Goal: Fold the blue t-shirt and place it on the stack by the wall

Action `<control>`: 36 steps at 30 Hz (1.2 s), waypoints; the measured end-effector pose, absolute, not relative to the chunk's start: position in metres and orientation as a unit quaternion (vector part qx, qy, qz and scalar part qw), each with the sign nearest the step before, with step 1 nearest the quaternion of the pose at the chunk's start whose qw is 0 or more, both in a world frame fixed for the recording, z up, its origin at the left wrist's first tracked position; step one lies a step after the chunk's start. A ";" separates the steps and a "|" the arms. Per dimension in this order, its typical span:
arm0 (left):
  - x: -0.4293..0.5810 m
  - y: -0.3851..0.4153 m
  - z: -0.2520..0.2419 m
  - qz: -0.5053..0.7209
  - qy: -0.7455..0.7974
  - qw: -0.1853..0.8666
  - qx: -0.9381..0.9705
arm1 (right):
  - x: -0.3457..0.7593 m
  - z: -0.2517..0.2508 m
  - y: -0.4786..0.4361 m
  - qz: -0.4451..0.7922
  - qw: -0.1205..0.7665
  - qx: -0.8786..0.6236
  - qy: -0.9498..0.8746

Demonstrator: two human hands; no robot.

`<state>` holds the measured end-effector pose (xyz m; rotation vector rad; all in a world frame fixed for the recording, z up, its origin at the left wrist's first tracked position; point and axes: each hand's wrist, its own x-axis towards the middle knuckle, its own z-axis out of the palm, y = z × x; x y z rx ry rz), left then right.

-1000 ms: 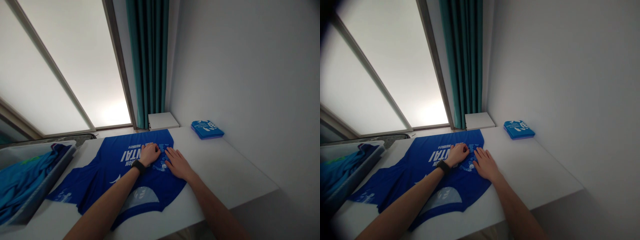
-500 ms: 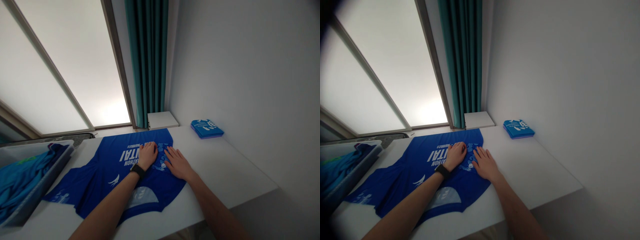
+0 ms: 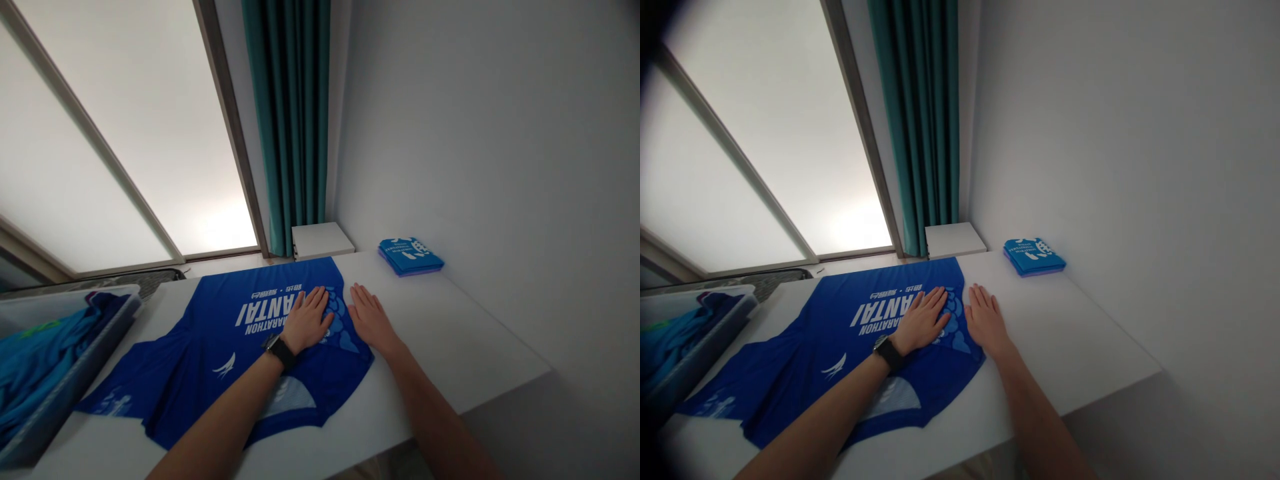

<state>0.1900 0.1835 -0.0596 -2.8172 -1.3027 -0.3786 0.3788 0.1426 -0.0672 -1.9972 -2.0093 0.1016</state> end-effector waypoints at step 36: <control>0.192 0.180 -0.051 -0.141 -0.413 0.030 -0.899 | 0.404 -0.079 0.171 0.203 0.360 -0.607 -0.679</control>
